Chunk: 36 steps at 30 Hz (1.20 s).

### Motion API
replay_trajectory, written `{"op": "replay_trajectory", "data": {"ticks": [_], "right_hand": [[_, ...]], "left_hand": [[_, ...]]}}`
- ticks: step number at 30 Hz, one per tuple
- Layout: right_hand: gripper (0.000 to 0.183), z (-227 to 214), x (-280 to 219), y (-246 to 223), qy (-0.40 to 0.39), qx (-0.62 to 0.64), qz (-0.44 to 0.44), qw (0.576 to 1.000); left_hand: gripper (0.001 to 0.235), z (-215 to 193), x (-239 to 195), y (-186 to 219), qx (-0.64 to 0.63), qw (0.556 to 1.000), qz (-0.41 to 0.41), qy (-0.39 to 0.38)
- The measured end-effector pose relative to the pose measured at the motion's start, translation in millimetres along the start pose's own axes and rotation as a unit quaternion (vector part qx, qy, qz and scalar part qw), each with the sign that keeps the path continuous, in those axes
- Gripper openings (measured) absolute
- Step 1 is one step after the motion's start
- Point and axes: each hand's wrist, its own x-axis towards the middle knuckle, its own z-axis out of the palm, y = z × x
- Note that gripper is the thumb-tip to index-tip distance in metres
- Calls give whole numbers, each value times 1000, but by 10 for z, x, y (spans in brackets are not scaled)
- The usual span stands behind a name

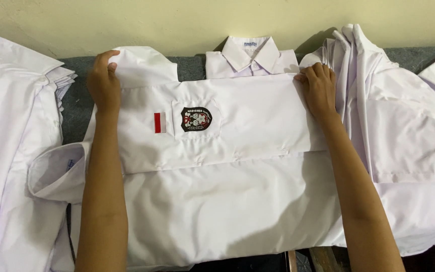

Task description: The person folds a white long-sleeved shirt with a logo on the chest, smoothing the fabric and aligning the sleeves. They then fold the shirt in half and button the front placket to secure the fold.

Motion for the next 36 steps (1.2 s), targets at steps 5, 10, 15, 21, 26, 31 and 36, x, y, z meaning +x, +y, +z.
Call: {"op": "replay_trajectory", "data": {"ticks": [5,10,15,21,26,31,36], "right_hand": [[17,121,-61,38,32,-56,-18,998],[15,322,-119,122,23,-58,-3,998],[24,290,66,-195,-17,-46,68,996],[20,362,550,-1242,10,332,22,943],[17,463,906,-2122,-125,468,115,867],[33,705,1300,-2652,-137,621,197,747],[96,641,1625,-2950,-188,686,331,620]], "left_hand": [[57,64,-87,-187,6,1000,12,-14],[73,161,-127,-315,152,982,-67,-90],[63,408,109,-421,169,933,-272,-163],[23,416,348,-75,-182,961,-200,-58],[30,247,272,87,-286,942,-170,-42],[30,100,406,105,-392,894,-216,-41],[29,-197,607,427,-320,908,-247,-111]]}}
